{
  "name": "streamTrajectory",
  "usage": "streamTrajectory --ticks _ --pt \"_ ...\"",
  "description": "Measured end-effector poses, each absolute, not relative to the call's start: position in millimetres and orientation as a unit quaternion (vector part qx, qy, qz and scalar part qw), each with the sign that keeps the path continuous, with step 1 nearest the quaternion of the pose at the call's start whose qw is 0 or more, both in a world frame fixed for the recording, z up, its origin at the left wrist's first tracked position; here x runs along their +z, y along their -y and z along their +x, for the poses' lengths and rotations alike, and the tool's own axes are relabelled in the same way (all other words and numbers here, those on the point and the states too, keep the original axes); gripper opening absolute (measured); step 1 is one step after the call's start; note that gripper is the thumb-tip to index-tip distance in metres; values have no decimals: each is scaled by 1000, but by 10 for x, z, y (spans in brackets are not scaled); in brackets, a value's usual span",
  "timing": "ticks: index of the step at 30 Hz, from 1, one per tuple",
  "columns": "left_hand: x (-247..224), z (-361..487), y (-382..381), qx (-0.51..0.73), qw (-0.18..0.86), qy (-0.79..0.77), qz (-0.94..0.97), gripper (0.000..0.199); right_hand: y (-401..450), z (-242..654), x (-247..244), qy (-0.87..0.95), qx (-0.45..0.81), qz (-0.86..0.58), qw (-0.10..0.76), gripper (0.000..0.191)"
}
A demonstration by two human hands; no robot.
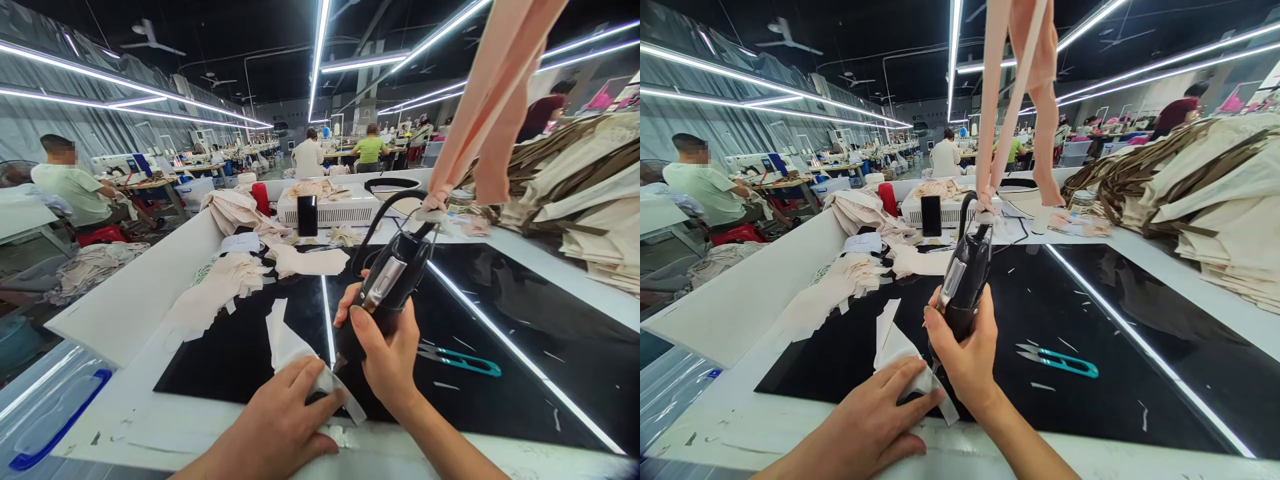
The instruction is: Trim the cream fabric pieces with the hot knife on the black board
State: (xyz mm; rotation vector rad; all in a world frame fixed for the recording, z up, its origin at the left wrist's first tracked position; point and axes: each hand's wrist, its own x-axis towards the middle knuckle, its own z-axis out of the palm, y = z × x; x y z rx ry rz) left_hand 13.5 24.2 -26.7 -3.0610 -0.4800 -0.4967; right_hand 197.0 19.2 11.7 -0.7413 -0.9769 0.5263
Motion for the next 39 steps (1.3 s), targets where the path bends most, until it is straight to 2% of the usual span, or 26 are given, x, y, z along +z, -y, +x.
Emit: streamTrajectory --ticks 11,25,39 --pt "-235 100 -221 -155 7 157 -975 61 -181 1948 133 454 245 -338 787 25" --pt "-246 122 -211 -161 15 155 -974 70 -122 1980 135 444 268 -332 788 26" --pt "-260 99 -210 -159 0 160 -974 66 -207 1925 151 441 254 -326 796 19"
